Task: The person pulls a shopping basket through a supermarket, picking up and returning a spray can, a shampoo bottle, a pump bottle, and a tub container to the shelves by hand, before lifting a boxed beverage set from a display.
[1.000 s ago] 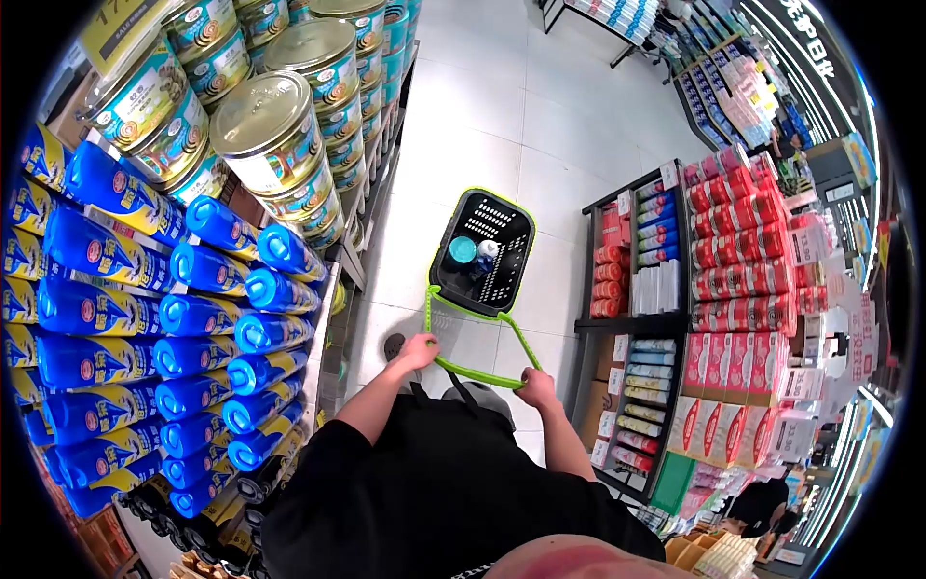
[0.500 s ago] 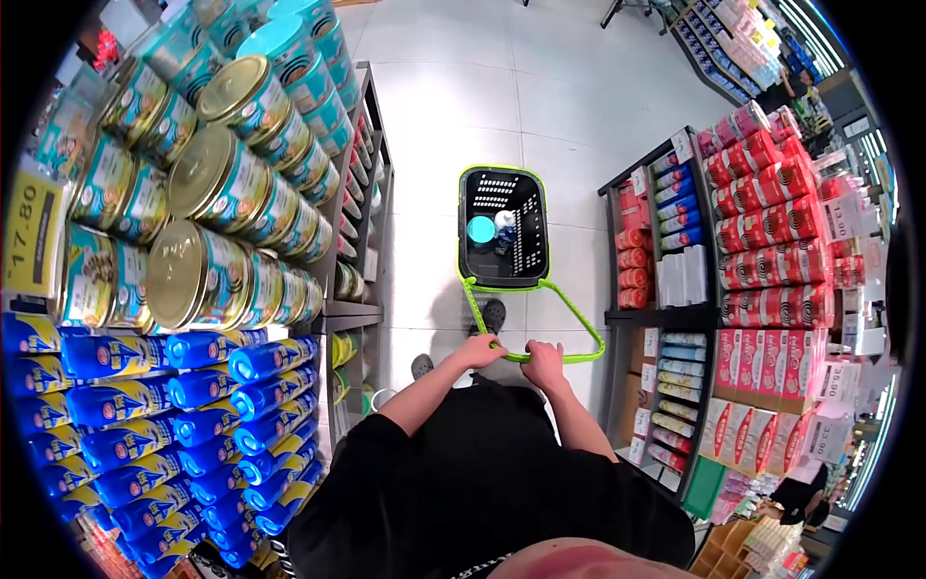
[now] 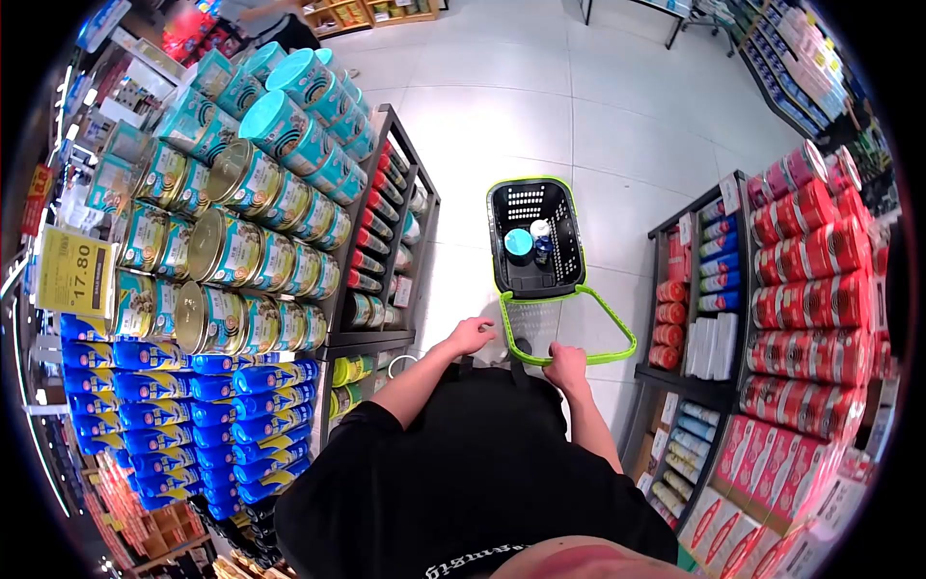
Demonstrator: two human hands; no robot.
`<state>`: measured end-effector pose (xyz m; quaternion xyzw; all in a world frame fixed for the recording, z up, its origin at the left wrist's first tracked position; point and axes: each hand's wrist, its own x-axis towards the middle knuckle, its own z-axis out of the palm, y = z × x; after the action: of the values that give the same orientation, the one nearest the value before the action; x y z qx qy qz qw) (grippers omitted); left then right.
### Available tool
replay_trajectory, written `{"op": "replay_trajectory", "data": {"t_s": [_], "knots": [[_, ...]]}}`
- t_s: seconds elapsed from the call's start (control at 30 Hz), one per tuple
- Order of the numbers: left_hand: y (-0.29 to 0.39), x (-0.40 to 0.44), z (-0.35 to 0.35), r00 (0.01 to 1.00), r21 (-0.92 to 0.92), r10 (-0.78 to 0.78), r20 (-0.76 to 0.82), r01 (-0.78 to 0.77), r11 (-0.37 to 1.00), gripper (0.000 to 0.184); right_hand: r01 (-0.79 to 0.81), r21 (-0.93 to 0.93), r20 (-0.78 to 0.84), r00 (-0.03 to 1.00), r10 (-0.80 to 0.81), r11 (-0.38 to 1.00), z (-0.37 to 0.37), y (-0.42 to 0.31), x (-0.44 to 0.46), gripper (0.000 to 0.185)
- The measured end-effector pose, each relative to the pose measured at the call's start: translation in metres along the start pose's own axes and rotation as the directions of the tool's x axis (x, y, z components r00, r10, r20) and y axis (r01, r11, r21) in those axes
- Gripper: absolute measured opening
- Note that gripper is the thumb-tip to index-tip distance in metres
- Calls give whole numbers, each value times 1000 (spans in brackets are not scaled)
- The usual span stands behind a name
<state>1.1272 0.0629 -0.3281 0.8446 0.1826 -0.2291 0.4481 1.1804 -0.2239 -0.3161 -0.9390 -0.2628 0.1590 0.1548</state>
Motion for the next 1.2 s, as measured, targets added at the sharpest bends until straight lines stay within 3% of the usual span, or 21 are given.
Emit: {"op": "replay_trajectory", "data": {"t_s": [0.1, 0.43, 0.63, 0.73, 0.83, 0.9, 1.0, 1.2], "knots": [[9, 9, -24, 992, -97, -122, -40, 118, 988, 48, 34, -1, -27, 999, -34, 999, -11, 15, 29, 17], [-9, 82, -69, 961, -222, -250, -120, 220, 950, 52, 56, -43, 42, 998, -54, 998, -48, 54, 142, 19], [-24, 180, -96, 959, -322, -265, -98, 221, 921, 51, 22, -84, 104, 994, -13, 996, -86, 72, 205, 21], [-14, 231, -126, 975, -280, -174, -140, 129, 951, 51, -11, -111, 120, 992, 25, 994, -95, 77, 244, 22], [20, 272, -169, 981, -486, -176, -85, 114, 866, 41, -21, -187, 204, 977, 60, 982, -101, 79, 289, 23], [6, 316, -187, 981, -563, -187, -59, 123, 817, 41, -31, -221, 207, 975, 79, 975, -108, 70, 321, 21], [4, 347, -222, 974, -615, -227, 22, 192, 765, 42, -36, -251, 262, 959, 104, 967, -116, 55, 372, 16], [-3, 372, -266, 951, -654, -293, 103, 286, 700, 40, -36, -296, 200, 975, 99, 954, -120, 24, 439, 14]]}}
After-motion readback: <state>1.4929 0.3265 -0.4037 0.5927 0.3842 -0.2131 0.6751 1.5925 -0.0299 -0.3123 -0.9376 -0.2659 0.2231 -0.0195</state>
